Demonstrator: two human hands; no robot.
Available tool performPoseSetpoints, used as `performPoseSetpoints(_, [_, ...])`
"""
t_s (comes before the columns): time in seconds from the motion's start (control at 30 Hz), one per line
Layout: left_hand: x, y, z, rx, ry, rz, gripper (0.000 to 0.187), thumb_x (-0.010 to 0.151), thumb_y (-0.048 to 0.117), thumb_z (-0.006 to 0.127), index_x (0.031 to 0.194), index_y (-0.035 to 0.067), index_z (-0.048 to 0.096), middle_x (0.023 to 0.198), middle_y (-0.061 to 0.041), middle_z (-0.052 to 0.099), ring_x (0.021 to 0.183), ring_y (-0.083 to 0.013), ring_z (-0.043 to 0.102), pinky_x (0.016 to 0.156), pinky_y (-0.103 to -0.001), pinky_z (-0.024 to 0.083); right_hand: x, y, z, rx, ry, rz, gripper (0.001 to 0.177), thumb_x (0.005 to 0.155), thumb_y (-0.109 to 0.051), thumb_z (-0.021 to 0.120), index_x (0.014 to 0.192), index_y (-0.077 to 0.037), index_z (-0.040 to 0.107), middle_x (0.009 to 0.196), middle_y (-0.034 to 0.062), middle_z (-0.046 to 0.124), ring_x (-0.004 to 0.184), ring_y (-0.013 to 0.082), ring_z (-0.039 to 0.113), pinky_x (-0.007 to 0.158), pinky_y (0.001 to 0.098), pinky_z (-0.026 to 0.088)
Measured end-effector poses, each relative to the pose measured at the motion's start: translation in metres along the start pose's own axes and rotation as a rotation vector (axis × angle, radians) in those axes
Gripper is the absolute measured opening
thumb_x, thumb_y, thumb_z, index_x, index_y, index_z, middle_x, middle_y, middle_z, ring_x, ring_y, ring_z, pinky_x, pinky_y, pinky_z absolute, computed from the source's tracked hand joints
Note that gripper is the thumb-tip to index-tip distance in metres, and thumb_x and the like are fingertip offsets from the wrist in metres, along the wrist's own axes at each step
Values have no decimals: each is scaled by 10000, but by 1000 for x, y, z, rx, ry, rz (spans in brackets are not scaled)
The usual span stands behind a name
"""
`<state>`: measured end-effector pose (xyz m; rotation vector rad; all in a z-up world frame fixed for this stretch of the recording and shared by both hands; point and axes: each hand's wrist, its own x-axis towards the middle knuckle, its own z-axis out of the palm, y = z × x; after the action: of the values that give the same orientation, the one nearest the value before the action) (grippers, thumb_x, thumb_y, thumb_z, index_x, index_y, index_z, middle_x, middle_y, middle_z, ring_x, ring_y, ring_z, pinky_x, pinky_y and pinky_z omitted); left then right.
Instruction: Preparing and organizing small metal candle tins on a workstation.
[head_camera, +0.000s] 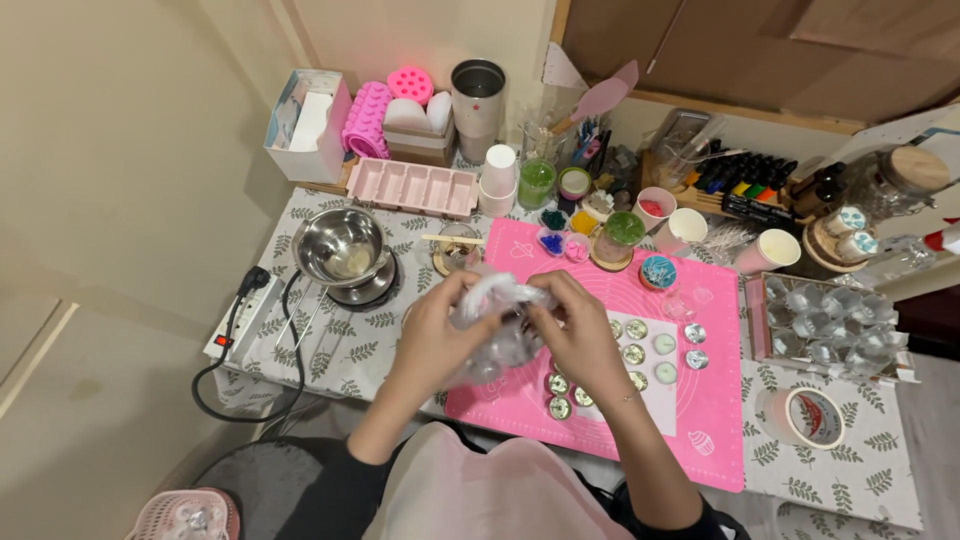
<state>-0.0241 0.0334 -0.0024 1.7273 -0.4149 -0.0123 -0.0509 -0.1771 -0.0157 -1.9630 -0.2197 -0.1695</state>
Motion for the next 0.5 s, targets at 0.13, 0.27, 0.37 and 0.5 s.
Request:
performPoseSetpoints(0.13, [-6,-13,2,84,153,-265,191,944,198,679,1051,45,719,747,-18,635,655,-99,517,569,-263,406,-3,15,3,77,211,265,276,987,-114,560,1242,-32,625,896,92,730,746,158,623,654,321,511])
performPoseSetpoints(0.27, [-14,-19,6,-155,350,-117,186,1016,193,643,1070,32,718,847,3,656,747,-74,551,645,-233,440,-12,25,5,684,295,185,227,1046,-160,484,1165,14,572,920,119,694,768,190,694,712,350,608])
performPoseSetpoints(0.37, [-11,-14,6,-266,434,0,153,1059,138,641,1100,12,717,936,2,687,865,-68,571,796,-220,481,-12,3,7,920,378,207,202,1098,-141,478,1103,48,550,901,146,646,735,244,710,692,383,620])
performPoseSetpoints(0.5, [-5,14,0,-104,161,-178,308,869,92,726,1173,53,697,882,7,707,756,-76,623,692,-233,524,-10,-31,8,261,207,352,197,960,-113,558,1118,-22,635,817,143,696,592,204,666,517,329,545])
